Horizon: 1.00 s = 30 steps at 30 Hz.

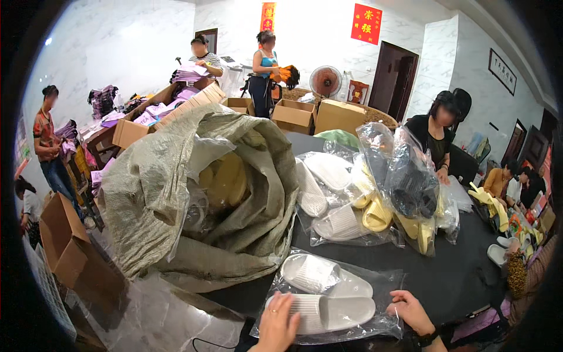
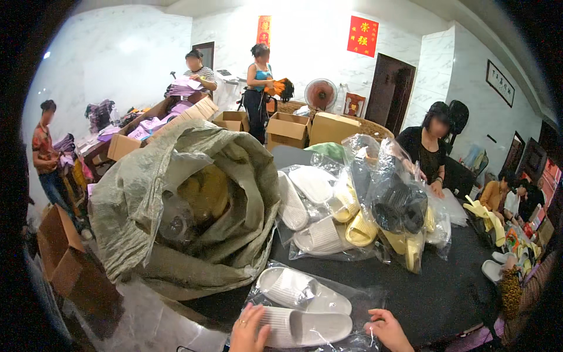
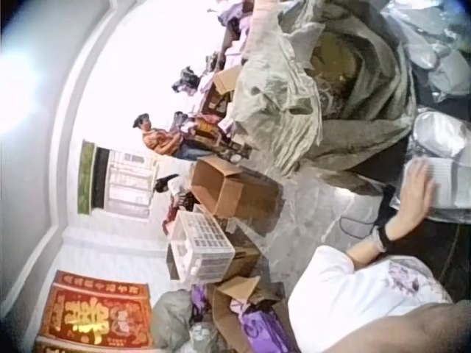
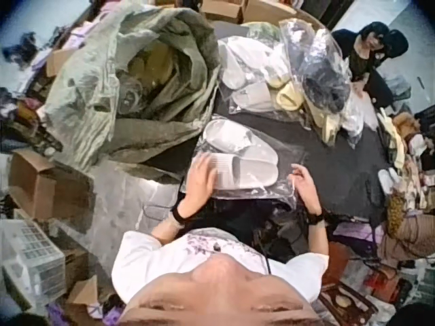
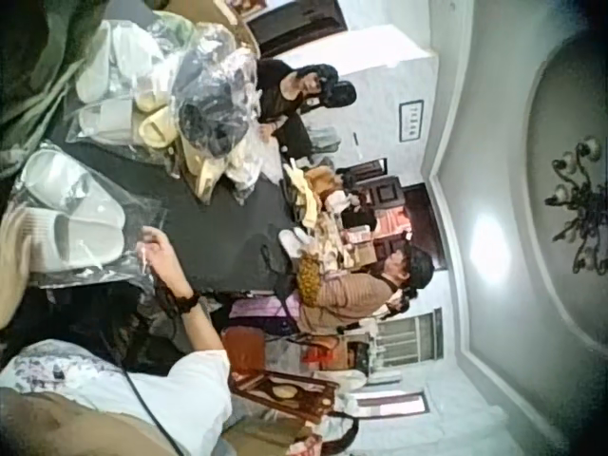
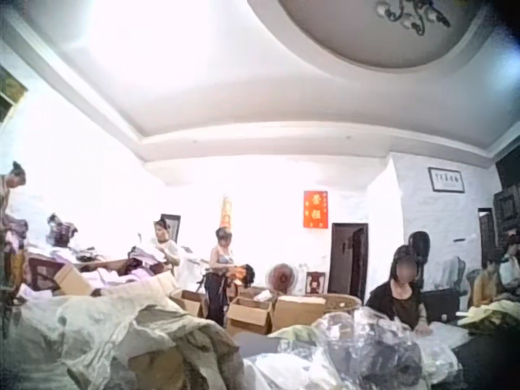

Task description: The recorder gathers various sandals and slides from a table and a large bag, then places them into clear plastic bags for packaging.

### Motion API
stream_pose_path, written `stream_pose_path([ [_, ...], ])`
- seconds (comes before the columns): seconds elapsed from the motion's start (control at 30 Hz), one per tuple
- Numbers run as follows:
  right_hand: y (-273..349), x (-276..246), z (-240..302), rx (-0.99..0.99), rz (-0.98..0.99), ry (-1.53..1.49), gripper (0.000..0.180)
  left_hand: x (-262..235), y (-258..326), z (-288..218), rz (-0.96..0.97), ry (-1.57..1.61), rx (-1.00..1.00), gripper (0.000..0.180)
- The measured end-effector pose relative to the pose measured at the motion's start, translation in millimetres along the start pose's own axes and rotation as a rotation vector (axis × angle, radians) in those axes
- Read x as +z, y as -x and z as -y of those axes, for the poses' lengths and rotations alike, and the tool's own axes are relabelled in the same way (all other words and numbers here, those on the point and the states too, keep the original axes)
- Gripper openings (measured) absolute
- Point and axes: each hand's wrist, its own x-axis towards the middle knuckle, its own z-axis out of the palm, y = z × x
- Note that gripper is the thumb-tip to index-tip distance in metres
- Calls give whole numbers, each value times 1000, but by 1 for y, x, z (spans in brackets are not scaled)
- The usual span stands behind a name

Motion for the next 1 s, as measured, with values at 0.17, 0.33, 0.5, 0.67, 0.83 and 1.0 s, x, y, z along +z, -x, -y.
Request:
stream_pose_path([
  [0.17,-16,-2,17,-906,506,1110,21,13,8,34,176,-164,-60,48],
  [0.33,0,-16,21,-177,264,667,29,21,-7,45,254,-233,-28,54],
  [0.5,-10,-48,8,248,127,596,52,18,-17,45,313,-166,-70,51],
  [0.67,-17,-24,-2,475,463,131,49,24,-10,50,311,-144,-48,53],
  [0.83,-31,-8,5,278,303,89,28,21,-2,46,293,-140,-37,54],
  [1.0,-31,-8,27,72,403,-423,43,43,-6,38,335,-143,4,54],
])
